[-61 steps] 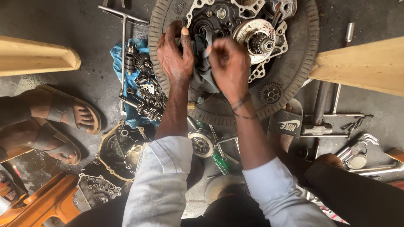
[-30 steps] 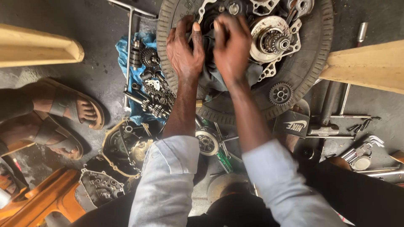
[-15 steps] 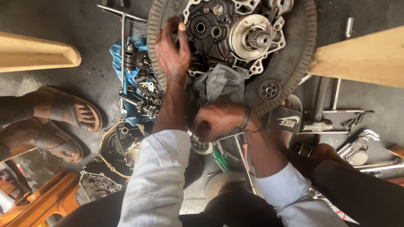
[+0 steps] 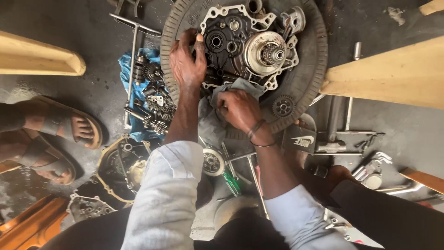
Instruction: Disassembling, inspecting, and cleaning motorcycle engine components, primarily gears and shafts.
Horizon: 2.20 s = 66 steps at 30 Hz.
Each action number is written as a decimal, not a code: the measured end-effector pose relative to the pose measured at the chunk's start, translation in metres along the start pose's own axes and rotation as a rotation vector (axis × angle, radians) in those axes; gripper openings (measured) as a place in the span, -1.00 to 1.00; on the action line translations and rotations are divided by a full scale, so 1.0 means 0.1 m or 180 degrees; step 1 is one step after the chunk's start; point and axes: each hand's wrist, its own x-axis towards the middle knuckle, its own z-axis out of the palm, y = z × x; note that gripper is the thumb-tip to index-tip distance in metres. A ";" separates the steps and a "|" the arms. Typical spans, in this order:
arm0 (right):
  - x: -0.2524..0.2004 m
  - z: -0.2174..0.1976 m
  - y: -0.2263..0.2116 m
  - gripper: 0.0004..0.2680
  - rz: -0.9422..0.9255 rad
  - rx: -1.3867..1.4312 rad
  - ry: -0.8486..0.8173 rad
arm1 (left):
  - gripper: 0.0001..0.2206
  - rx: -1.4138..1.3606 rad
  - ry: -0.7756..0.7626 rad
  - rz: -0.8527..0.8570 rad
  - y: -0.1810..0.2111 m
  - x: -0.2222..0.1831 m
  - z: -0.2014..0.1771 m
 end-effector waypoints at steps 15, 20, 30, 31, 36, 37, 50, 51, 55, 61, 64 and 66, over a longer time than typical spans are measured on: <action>-0.63 -0.84 0.23 -0.89 -0.0040 0.1921 0.0549 | -0.63 0.0054 -0.0332 -0.0640 0.05 0.02 -0.02; -0.41 -0.41 0.62 -0.87 0.1266 0.1587 0.0418 | -0.60 0.0314 -0.0445 -0.0698 0.19 0.10 -0.11; -0.35 -0.10 0.69 -0.73 0.0912 0.0962 0.0519 | -0.60 0.0146 -0.0404 -0.0627 0.06 0.03 -0.01; -0.34 -0.10 0.66 -0.73 0.0908 0.0956 0.0518 | -0.60 0.0142 -0.0398 -0.0629 0.09 0.04 -0.02; -0.31 -0.12 0.51 -0.81 0.1227 0.0360 0.0152 | -0.57 0.0089 -0.0502 -0.0687 0.08 0.04 -0.02; -0.33 -0.12 0.52 -0.81 0.1213 0.0349 0.0153 | -0.57 0.0086 -0.0485 -0.0690 0.04 0.06 0.04; -0.32 -0.20 0.57 -0.78 0.0405 0.3524 0.0649 | -0.62 0.0089 -0.0332 -0.0475 0.05 0.11 -0.02; -0.34 -0.06 0.64 -0.76 0.0703 0.2969 0.0280 | -0.62 0.0074 -0.0298 -0.0448 0.06 0.07 -0.03; -0.48 -0.26 0.48 -0.85 0.0513 0.2034 -0.0173 | -0.62 0.0055 -0.0234 -0.0434 0.14 0.07 -0.08; -0.53 -0.36 0.74 -0.73 0.0681 0.3502 0.0571 | -0.58 -0.0082 -0.0464 -0.0645 0.16 0.08 -0.13; -0.37 0.00 0.73 -0.79 0.0449 0.2501 -0.0056 | -0.55 -0.0053 -0.0566 -0.0603 0.06 0.14 0.04; -0.31 0.35 0.87 -0.84 0.0558 0.3624 0.0025 | -0.55 0.0054 -0.0563 -0.0588 0.01 0.11 0.01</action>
